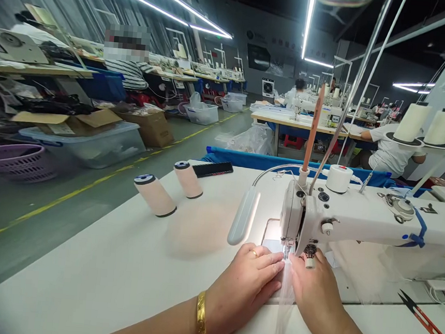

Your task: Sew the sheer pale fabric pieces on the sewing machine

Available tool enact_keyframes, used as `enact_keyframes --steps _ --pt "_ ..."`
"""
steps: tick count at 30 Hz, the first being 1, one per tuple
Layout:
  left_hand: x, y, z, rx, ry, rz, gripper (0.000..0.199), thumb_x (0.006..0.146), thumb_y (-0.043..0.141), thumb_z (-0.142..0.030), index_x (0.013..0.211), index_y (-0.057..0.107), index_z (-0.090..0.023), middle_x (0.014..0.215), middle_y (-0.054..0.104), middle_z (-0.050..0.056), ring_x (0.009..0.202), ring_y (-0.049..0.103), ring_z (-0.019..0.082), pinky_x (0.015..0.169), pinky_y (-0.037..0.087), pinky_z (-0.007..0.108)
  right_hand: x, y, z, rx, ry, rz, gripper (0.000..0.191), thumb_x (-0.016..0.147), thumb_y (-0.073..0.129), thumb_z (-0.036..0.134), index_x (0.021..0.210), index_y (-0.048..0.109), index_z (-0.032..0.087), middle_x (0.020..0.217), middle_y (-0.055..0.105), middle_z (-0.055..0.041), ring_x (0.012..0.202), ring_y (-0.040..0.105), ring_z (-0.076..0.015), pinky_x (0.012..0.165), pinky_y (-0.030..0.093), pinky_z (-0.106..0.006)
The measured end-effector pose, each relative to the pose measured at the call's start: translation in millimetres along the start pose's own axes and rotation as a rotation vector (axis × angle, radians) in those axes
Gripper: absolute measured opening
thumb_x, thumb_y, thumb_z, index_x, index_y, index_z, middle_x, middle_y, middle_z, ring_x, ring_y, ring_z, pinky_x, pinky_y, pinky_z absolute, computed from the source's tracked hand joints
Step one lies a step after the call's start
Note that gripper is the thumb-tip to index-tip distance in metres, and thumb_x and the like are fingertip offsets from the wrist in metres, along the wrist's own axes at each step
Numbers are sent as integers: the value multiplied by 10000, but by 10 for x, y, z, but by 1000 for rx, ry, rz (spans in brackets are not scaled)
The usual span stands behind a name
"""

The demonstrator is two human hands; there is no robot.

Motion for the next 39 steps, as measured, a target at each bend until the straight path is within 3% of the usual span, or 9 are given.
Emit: enact_keyframes --steps 6,8,10,13,17,22,25,32,39 --pt "-190 -151 -95 -94 29 167 620 636 889 -640 1041 673 -224 1246 671 92 1090 609 358 942 439 551 -121 -248 -5 164 -30 302 410 932 756 349 1323 660 273 1442 649 -104 1223 661 -339 966 602 -479" --pt "-240 -126 -135 -60 54 223 553 643 895 -564 1010 666 -220 1262 655 102 1123 602 370 947 448 546 -145 -310 2 233 -49 387 596 784 910 425 1314 661 314 1493 614 -76 1363 561 -368 1071 547 -509" --pt "-239 -68 -148 -25 62 233 270 772 807 -341 926 632 -204 1174 678 83 1062 623 310 941 462 495 -139 -325 14 265 -68 419 475 789 914 395 1204 697 313 1469 631 -59 1377 540 -364 1095 521 -516" --pt "-151 6 -107 -19 35 165 118 824 589 -96 821 534 -200 941 675 47 830 604 215 787 476 367 -93 -289 50 297 -117 364 18 996 675 243 1003 683 257 1311 705 -55 1249 612 -298 1047 527 -467" --pt "9 5 19 -196 -66 48 169 878 425 -75 803 452 -224 786 597 13 691 532 180 643 429 296 -42 -236 79 344 -107 256 203 1079 441 203 972 607 247 1045 725 -39 986 661 -235 862 542 -382" --pt "142 20 134 -344 -140 43 267 730 539 -115 978 556 -212 933 661 28 843 599 216 746 464 314 7 -263 44 457 74 88 254 1101 404 307 987 626 261 973 722 -26 895 670 -214 783 525 -330" --pt "209 50 195 -358 -178 69 156 723 526 -105 829 573 -209 825 627 17 801 589 211 723 450 306 24 -252 5 517 158 7 287 1100 411 371 992 654 263 938 728 -22 875 681 -210 784 530 -317" --pt "263 33 232 -441 -193 81 155 751 570 -123 612 550 -190 725 529 -13 678 563 143 620 430 238 -20 -142 -101 574 308 7 366 1078 419 497 883 583 233 820 709 -36 748 658 -211 627 503 -285" --pt "216 18 186 -491 -200 16 186 780 681 -221 606 629 -184 761 583 -7 725 591 149 648 462 238 0 -231 11 532 234 -35 347 1079 415 411 845 597 231 743 625 -1 680 583 -181 656 486 -286"
Point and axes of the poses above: each hand's wrist, its own x-axis towards the middle knuckle, its own y-axis out of the palm, z = x × y, the point moved 5 cm from there along x, towards the middle knuckle
